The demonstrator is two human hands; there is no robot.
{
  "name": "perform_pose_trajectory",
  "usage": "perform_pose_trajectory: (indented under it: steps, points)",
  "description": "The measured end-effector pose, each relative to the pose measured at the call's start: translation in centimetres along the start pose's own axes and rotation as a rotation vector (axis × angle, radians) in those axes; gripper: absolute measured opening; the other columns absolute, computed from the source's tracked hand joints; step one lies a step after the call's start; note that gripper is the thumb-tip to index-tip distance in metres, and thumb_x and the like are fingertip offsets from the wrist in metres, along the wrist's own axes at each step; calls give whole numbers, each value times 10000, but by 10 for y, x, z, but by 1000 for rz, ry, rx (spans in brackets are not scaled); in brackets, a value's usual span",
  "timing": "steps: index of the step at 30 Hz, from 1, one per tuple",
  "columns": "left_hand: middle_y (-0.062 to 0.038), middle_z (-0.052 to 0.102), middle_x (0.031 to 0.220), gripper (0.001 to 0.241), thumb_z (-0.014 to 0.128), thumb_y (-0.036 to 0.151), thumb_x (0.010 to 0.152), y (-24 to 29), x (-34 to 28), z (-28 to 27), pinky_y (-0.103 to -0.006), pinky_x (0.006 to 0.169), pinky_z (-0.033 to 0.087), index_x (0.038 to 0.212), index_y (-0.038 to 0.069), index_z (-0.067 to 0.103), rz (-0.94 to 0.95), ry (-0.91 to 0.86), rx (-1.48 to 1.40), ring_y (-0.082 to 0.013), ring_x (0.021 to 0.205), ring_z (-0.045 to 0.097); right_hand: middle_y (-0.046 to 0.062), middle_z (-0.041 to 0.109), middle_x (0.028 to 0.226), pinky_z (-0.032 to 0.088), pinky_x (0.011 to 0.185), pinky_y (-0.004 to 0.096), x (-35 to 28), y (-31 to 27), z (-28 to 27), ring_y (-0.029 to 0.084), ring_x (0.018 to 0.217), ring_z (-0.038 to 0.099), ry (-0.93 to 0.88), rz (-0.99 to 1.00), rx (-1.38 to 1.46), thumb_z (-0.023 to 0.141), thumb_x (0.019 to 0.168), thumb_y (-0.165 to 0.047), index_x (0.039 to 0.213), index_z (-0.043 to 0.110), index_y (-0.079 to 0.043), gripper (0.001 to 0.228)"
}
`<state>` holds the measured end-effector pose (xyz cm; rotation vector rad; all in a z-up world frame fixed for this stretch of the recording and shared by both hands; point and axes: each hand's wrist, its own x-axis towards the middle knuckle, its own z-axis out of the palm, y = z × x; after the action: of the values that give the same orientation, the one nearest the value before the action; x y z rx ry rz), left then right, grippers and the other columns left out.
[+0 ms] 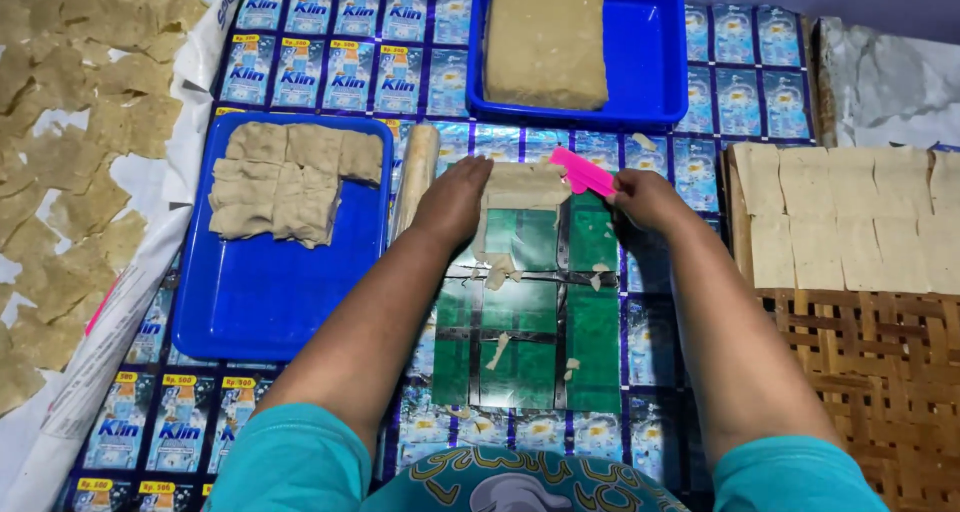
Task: Flattening, trimming, and arranging thin dough wrappers for food preparation at a floor-level workstation.
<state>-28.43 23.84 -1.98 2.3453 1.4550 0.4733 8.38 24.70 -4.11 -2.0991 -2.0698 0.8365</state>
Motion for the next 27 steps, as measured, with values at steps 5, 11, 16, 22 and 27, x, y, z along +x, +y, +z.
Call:
perform_pose_trajectory:
  steps: [5,11,16,22,27]
  points:
    - [-54,614,1342,406,535,200,1021,-4,9,5,-409,1123,447,1426,185,552,-1,61,22,-268,1340,541,232,753,1003,498,969,556,-17,-59,-41,479,1109,657,-76,-94,52,630,961,-199,1084,691,-133,152]
    - [-80,573,1245,423,618,145,971,13,-9,-23,-442,1071,465,1391,151,560,73,94,-25,-306,1289,510,65,760,1091,549,932,527,-51,-60,-49,397,1082,688,26,-135,-167,635,967,-249,1258,689,-359,316]
    - [-55,586,1089,410,559,172,1012,18,-31,-27,-427,1031,473,1422,164,550,127,143,45,-267,1177,565,68,752,1083,567,893,522,-100,-74,-44,399,1022,703,46,-216,-245,632,921,-123,1309,711,-353,458]
    - [-19,599,1097,350,516,187,1005,17,-62,-17,-431,966,490,1326,267,630,115,64,39,-273,1145,574,8,709,979,590,852,459,-137,-49,-18,317,974,717,251,-132,-225,620,921,-120,1344,670,-499,570]
    - [-241,493,1377,760,827,140,789,25,-106,-35,-556,1004,480,1454,1,485,-226,413,197,-434,1271,509,39,579,1048,581,843,495,-179,6,29,347,1016,665,537,173,-295,677,919,-166,1411,661,-441,564]
